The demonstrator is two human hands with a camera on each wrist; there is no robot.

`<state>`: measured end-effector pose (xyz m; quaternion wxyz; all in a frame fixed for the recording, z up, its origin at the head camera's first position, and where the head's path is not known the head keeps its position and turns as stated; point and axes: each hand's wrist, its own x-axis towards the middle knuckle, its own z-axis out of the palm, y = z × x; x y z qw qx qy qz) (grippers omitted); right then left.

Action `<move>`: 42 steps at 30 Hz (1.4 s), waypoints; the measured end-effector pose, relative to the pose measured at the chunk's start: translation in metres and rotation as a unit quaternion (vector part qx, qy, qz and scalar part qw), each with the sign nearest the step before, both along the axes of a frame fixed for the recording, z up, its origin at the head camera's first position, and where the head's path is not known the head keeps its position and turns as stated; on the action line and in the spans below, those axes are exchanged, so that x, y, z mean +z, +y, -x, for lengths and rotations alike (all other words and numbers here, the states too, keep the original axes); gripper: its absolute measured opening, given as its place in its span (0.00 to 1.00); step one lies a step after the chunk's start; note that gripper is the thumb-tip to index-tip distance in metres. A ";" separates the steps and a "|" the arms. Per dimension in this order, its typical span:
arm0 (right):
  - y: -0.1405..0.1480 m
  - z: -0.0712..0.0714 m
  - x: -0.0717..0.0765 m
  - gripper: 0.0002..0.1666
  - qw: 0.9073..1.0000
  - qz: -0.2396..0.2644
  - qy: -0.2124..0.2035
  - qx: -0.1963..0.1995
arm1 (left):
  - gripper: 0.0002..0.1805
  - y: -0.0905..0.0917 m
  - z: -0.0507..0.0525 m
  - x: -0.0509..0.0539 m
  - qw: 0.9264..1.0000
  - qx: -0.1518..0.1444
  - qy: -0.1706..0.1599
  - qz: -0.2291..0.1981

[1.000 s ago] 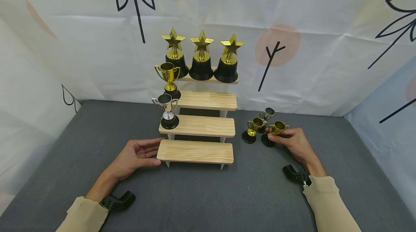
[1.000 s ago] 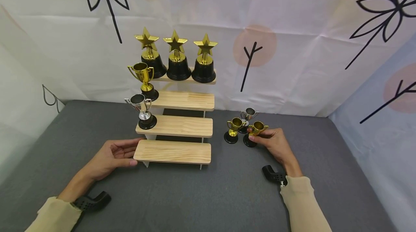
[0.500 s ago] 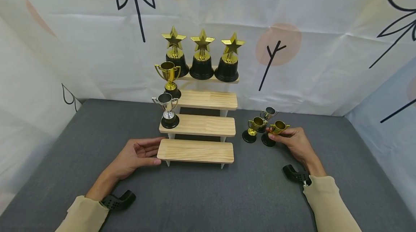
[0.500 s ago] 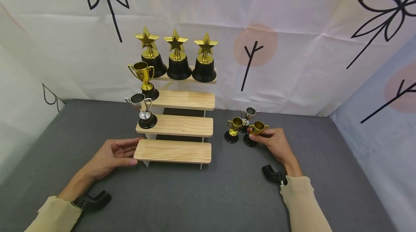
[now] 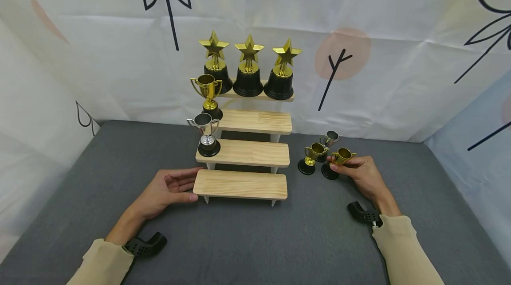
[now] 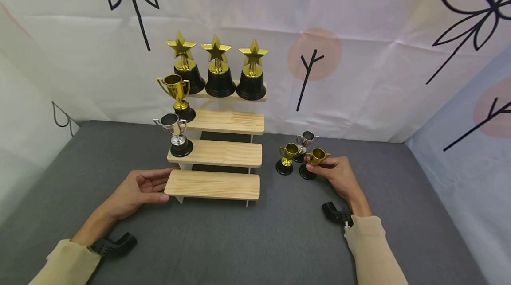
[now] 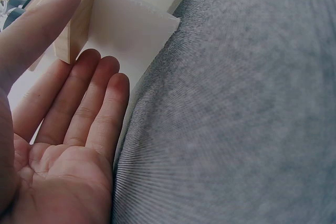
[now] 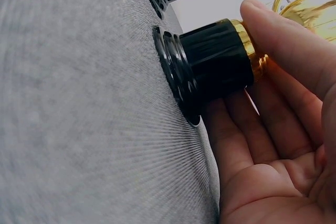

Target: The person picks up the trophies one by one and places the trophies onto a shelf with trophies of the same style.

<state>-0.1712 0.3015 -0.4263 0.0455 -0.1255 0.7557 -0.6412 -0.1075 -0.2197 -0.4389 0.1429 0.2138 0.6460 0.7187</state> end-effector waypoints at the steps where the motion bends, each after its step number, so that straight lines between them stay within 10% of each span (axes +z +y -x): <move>1: 0.000 0.000 0.000 0.23 1.000 0.000 0.000 0.000 | 0.39 0.000 0.000 0.000 1.000 0.000 0.000 0.000; 42: -0.002 -0.001 0.011 0.20 0.999 0.039 0.002 0.009 | 0.39 0.000 0.000 -0.001 1.000 0.005 0.000 0.004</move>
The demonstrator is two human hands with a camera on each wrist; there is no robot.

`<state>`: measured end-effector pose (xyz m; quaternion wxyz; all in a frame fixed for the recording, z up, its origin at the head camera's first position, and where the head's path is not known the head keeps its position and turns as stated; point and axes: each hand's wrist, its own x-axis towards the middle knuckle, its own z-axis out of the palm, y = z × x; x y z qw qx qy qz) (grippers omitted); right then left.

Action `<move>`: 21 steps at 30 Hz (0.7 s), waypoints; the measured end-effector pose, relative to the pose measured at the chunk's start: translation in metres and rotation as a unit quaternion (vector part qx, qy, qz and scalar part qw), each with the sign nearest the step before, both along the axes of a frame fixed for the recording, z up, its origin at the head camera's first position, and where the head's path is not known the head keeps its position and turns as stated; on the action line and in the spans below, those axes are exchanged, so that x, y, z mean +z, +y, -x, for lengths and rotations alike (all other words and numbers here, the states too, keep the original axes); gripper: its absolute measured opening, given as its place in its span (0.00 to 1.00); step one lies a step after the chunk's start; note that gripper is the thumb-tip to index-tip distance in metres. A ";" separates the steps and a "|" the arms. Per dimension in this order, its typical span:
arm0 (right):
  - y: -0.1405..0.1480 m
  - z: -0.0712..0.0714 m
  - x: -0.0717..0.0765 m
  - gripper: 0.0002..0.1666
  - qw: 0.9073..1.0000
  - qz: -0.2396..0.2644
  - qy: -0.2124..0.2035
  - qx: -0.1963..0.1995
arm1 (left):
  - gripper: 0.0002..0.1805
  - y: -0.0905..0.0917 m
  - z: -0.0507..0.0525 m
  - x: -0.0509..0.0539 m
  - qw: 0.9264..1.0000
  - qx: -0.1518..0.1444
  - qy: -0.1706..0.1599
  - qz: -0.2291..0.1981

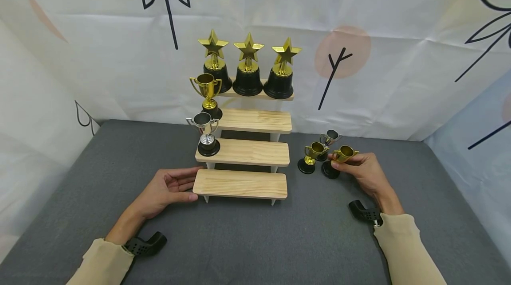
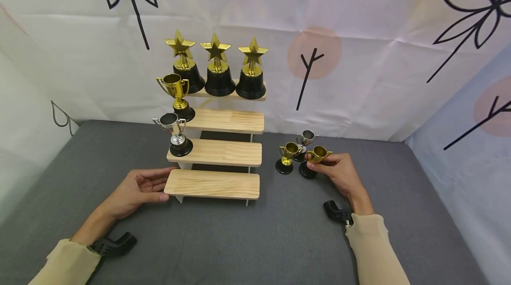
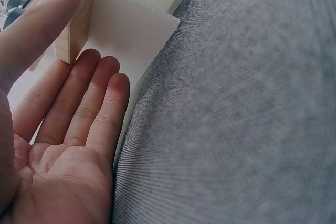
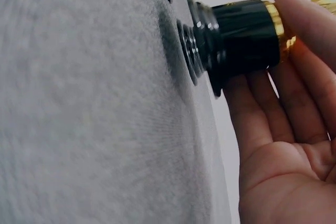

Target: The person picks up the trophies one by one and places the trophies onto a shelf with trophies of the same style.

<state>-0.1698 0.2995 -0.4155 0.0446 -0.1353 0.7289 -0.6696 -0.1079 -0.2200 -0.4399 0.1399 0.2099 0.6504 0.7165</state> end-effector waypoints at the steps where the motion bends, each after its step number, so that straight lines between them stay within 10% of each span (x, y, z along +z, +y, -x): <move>1: 0.000 0.000 0.001 0.20 1.000 0.003 -0.001 0.001 | 0.39 0.000 0.000 0.000 1.000 0.001 -0.001 0.001; 21: 0.000 -0.006 0.031 0.17 1.000 0.006 -0.001 -0.014 | 0.39 0.000 0.000 0.000 1.000 0.002 0.001 0.007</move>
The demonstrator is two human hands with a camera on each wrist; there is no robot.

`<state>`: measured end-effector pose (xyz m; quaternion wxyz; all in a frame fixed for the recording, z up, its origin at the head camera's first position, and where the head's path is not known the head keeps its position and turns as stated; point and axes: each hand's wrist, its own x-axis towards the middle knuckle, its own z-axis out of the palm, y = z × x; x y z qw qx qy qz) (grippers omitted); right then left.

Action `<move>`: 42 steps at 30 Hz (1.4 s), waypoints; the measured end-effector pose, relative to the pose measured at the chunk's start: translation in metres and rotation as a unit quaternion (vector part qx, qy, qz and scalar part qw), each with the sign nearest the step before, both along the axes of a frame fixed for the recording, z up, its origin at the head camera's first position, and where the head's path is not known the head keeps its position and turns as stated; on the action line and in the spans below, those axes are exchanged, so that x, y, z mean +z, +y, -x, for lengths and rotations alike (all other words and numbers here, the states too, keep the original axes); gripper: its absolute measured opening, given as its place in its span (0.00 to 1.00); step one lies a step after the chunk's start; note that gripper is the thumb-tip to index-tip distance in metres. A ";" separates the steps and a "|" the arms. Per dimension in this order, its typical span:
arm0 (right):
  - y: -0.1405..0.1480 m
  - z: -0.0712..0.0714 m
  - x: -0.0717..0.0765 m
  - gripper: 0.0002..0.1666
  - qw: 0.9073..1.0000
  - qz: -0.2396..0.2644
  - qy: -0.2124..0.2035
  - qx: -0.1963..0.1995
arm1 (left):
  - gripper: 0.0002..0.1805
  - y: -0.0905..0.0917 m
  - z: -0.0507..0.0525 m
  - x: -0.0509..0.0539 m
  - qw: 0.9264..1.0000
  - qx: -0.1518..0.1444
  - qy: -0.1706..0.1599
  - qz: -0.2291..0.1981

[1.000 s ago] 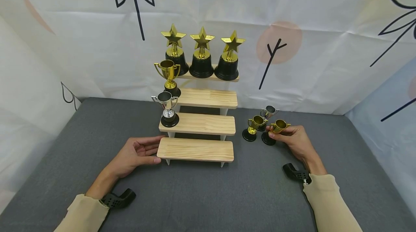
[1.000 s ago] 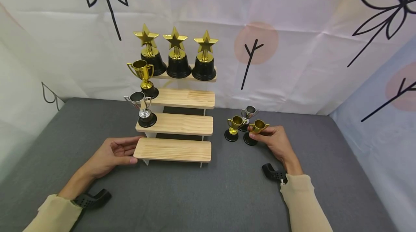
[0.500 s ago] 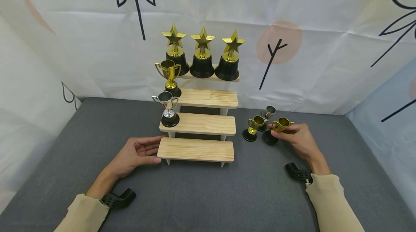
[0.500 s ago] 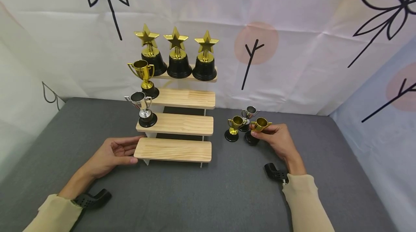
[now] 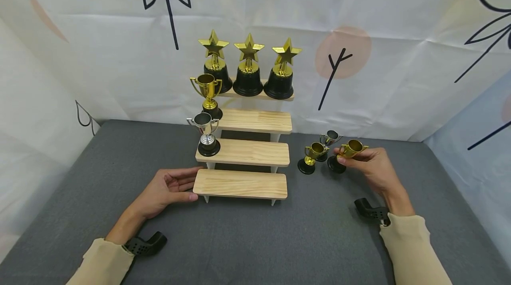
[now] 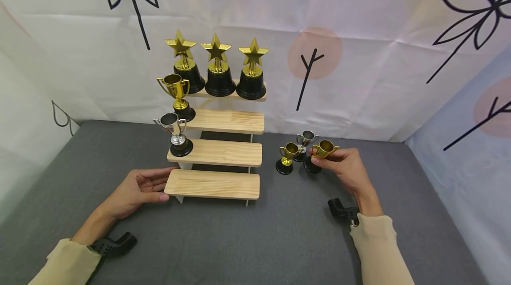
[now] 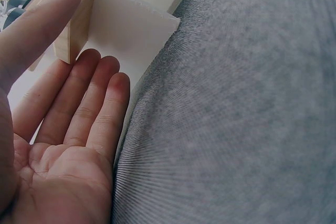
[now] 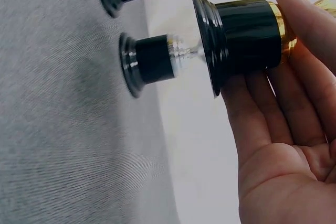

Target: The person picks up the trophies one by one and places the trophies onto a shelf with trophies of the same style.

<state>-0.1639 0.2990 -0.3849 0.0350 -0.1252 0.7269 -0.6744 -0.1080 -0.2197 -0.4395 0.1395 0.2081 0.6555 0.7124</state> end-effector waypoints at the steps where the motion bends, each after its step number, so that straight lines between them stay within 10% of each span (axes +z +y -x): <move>1: 0.000 -0.001 0.002 0.17 1.000 0.003 0.003 0.002 | 0.40 0.000 0.000 0.000 1.000 0.000 0.000 0.000; 42: -0.018 -0.020 0.049 0.18 0.997 0.043 0.062 -0.015 | 0.39 0.000 -0.001 0.001 1.000 0.001 0.005 -0.003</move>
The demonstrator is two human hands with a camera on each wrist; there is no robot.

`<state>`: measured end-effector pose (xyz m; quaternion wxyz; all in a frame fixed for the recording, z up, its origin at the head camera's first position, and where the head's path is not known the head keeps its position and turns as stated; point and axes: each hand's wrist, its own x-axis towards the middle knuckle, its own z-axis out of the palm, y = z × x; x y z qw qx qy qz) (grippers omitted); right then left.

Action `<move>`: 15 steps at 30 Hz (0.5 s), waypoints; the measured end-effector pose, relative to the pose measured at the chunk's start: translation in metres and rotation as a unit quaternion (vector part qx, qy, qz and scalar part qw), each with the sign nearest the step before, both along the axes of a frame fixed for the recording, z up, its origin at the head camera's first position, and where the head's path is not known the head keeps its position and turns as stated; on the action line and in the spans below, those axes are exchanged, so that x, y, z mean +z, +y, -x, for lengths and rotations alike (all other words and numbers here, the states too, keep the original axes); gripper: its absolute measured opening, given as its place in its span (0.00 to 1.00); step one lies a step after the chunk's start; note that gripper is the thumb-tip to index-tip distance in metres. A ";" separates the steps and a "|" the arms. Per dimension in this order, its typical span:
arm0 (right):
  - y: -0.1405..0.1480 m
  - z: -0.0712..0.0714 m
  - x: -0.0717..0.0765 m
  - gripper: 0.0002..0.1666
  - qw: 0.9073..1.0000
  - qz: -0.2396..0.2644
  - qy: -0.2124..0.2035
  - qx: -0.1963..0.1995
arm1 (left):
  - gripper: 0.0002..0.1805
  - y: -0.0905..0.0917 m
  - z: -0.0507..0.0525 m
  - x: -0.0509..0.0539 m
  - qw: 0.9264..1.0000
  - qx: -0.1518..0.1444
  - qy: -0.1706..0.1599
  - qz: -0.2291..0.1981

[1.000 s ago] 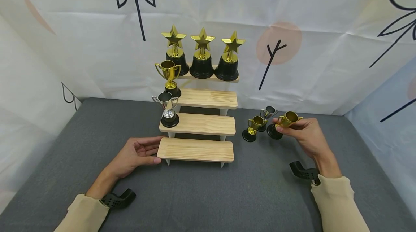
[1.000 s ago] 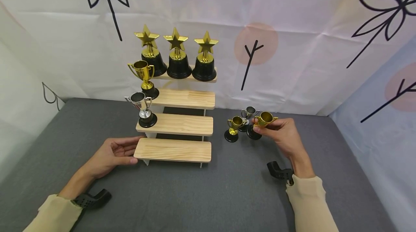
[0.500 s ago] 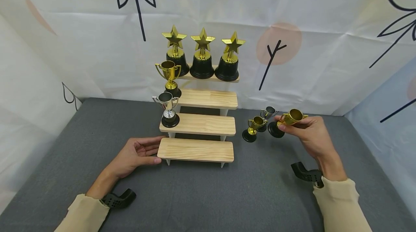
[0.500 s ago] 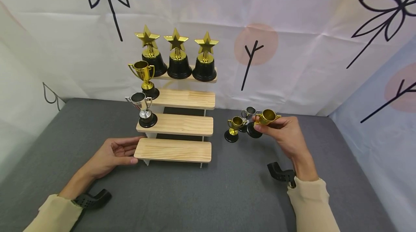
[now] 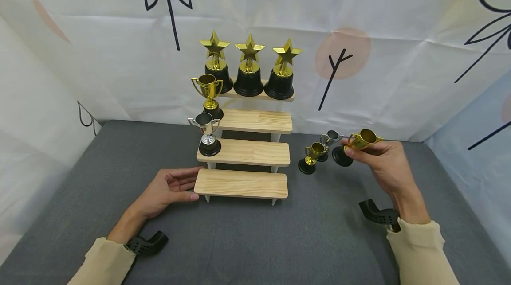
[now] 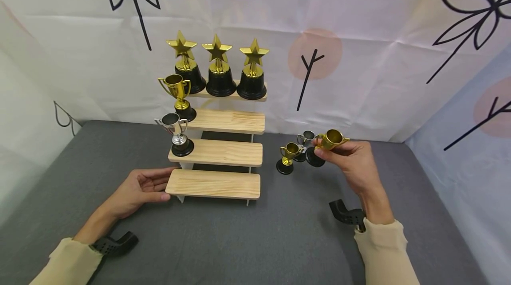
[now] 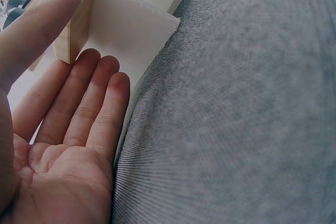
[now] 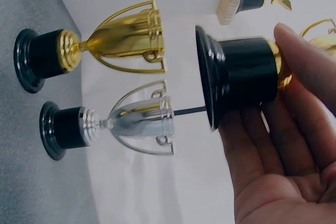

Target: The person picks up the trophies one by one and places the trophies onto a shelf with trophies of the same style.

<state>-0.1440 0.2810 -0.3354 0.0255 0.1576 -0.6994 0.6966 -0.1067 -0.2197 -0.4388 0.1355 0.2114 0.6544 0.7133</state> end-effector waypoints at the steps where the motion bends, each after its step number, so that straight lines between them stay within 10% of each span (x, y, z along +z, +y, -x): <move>1: 0.000 0.000 0.001 0.18 1.000 0.000 0.000 -0.003 | 0.39 0.000 0.000 0.000 1.000 0.000 0.000 -0.001; 15: -0.006 -0.008 0.014 0.18 0.999 0.024 0.016 -0.021 | 0.39 0.000 0.000 0.001 1.000 0.005 -0.001 0.008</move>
